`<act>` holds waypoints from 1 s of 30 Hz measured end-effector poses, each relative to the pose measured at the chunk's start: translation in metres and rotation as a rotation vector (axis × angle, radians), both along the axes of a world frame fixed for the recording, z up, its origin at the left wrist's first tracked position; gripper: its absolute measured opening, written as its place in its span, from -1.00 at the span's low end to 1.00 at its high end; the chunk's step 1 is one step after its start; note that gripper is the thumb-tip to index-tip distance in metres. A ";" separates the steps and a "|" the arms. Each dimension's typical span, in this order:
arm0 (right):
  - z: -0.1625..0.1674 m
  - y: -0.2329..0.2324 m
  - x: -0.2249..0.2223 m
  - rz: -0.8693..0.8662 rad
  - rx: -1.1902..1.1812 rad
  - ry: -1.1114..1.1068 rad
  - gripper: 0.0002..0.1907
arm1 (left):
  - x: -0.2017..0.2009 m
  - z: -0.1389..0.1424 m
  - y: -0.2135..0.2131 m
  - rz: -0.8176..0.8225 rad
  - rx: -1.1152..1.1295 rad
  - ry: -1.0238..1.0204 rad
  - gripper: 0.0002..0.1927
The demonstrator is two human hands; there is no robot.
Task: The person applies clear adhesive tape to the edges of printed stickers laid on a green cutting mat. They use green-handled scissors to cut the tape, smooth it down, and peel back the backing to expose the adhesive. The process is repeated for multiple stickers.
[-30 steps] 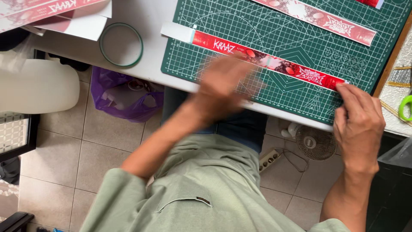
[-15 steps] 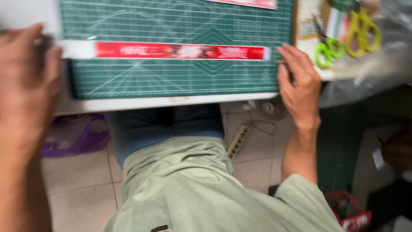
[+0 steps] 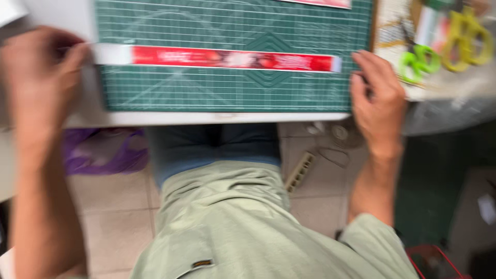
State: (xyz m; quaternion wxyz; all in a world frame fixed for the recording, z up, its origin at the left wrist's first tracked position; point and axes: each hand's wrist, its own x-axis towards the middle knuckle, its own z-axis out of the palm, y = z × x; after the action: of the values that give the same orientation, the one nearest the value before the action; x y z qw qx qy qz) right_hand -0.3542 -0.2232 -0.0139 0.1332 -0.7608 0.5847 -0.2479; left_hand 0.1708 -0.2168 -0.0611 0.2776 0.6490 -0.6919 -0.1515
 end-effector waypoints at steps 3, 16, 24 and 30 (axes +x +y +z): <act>0.004 0.001 0.007 0.018 -0.008 -0.009 -0.71 | -0.005 0.015 -0.001 0.030 -0.037 0.042 -0.91; -0.007 -0.001 0.002 -0.027 -0.050 -0.086 -0.70 | -0.024 0.072 0.000 0.116 0.027 0.328 -0.89; -0.007 -0.014 -0.012 0.015 0.051 -0.068 -0.66 | -0.012 0.070 -0.001 -0.057 0.067 0.484 -0.84; 0.013 -0.040 -0.010 0.076 0.098 -0.046 -0.68 | 0.001 0.062 -0.004 -0.152 0.029 0.311 -0.75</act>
State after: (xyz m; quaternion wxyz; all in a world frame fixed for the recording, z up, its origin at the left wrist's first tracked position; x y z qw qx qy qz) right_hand -0.3643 -0.2633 -0.0011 0.1931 -0.7691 0.5636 -0.2313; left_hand 0.1715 -0.2212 0.0004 0.3596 0.5673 -0.6855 -0.2810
